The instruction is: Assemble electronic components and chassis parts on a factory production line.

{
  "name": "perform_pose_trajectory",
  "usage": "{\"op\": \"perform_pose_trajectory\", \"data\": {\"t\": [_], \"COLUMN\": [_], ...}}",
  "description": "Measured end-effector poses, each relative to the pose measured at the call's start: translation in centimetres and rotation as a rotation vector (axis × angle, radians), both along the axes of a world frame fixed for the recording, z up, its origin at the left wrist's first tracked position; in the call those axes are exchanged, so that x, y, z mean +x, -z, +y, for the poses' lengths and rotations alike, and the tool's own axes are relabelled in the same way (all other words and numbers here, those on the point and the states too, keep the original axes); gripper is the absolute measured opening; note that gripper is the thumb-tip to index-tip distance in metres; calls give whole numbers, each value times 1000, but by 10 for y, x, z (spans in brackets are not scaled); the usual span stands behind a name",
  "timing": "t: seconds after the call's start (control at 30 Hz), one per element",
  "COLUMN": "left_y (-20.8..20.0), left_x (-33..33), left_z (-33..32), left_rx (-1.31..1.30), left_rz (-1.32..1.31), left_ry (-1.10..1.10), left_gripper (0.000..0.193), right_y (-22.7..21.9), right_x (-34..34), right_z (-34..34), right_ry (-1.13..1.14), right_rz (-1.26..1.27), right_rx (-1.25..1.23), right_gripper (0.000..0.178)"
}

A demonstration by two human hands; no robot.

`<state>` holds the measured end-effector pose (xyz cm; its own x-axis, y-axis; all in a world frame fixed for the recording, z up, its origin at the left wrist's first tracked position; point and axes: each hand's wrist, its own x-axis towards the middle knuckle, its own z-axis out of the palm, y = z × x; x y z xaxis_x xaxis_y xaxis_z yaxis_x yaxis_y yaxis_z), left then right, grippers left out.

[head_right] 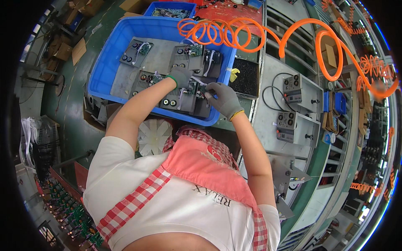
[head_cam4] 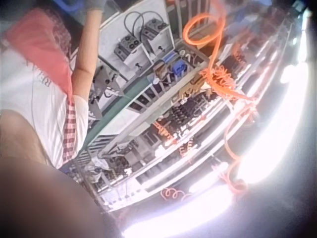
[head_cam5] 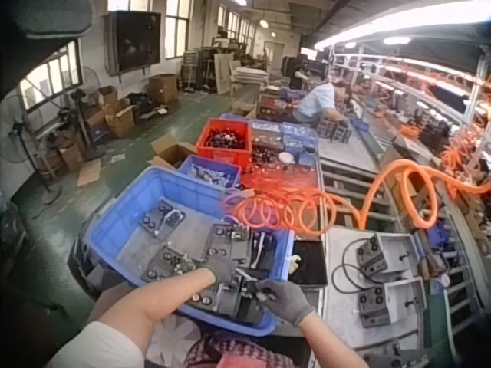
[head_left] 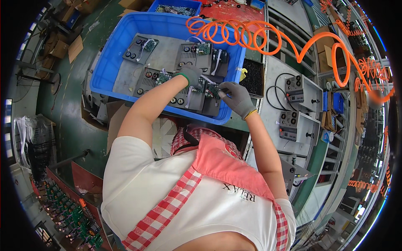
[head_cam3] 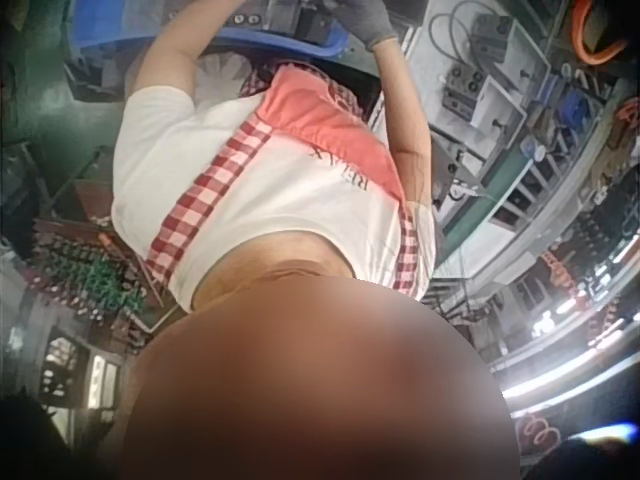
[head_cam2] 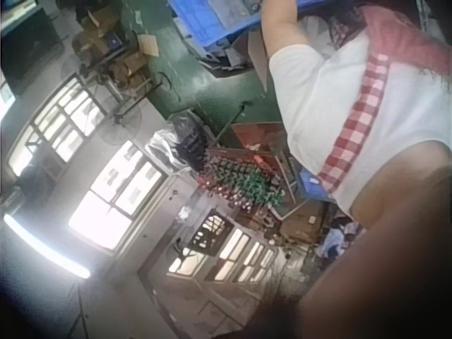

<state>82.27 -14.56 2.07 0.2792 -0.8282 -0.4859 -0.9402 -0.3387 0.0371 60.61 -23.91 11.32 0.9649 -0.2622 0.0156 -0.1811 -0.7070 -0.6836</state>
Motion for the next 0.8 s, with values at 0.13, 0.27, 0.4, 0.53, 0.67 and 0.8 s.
{"op": "perform_pose_trajectory", "data": {"t": [0.13,0.27,0.4,0.53,0.67,0.8], "left_y": [-7,10,10,52,42,20], "left_x": [-12,-6,-7,1,-2,15], "left_z": [7,18,25,29,39,66], "left_rx": [-21,-35,-56,-46,-94,-186], "left_rz": [-4,138,306,397,370,395], "left_ry": [-5,-389,-528,-611,-598,-465], "left_gripper": [51,44,50,56,49,47], "right_y": [9,36,72,142,97,54], "right_x": [13,64,108,117,122,114], "right_z": [-6,-11,-20,-41,-37,-23], "right_ry": [-1,-118,-218,-274,-379,-243], "right_rz": [52,228,783,845,913,660], "right_rx": [-92,-561,-653,-520,-346,-282], "right_gripper": [21,24,35,48,46,44]}}
